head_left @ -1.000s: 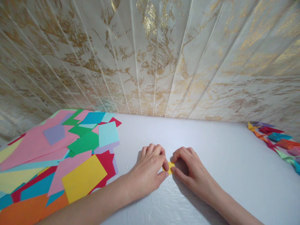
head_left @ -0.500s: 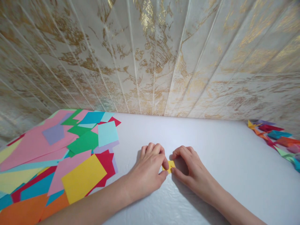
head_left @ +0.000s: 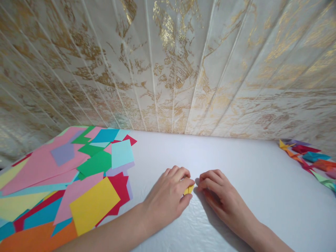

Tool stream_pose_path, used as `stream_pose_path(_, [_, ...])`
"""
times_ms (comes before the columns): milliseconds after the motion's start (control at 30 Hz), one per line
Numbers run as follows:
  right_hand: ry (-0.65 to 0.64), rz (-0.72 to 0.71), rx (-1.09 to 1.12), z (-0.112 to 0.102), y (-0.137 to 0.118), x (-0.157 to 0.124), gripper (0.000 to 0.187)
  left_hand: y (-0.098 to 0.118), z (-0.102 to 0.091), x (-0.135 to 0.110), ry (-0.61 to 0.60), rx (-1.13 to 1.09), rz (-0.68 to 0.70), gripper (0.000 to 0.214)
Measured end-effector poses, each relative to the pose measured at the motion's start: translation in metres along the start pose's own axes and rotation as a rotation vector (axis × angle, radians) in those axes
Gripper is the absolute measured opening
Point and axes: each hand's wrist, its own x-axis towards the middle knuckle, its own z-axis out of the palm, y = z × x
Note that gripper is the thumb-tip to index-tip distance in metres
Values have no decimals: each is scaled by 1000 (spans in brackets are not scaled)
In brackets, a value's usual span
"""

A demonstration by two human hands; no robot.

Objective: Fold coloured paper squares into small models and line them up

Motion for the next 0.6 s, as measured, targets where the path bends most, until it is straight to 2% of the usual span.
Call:
stream_pose_path(133, [-31,-136,-87,-1,-2,0,38,-2,-6,2,-3,28,-41,18])
stream_pose_path(267, [-75,-180,-140,-2,-5,2,43,3,-18,1,-131,96,-35,18])
stream_pose_path(333, [-110,-222,-183,-4,-7,2,44,5,-21,1,-184,150,-49,22])
stream_pose_path(433, [-134,-305,-277,-8,-11,3,42,5,-22,1,-182,178,-61,28])
stream_pose_path(600, [-192,-394,-269,-11,-16,3,36,-1,-25,4,-194,117,34,12])
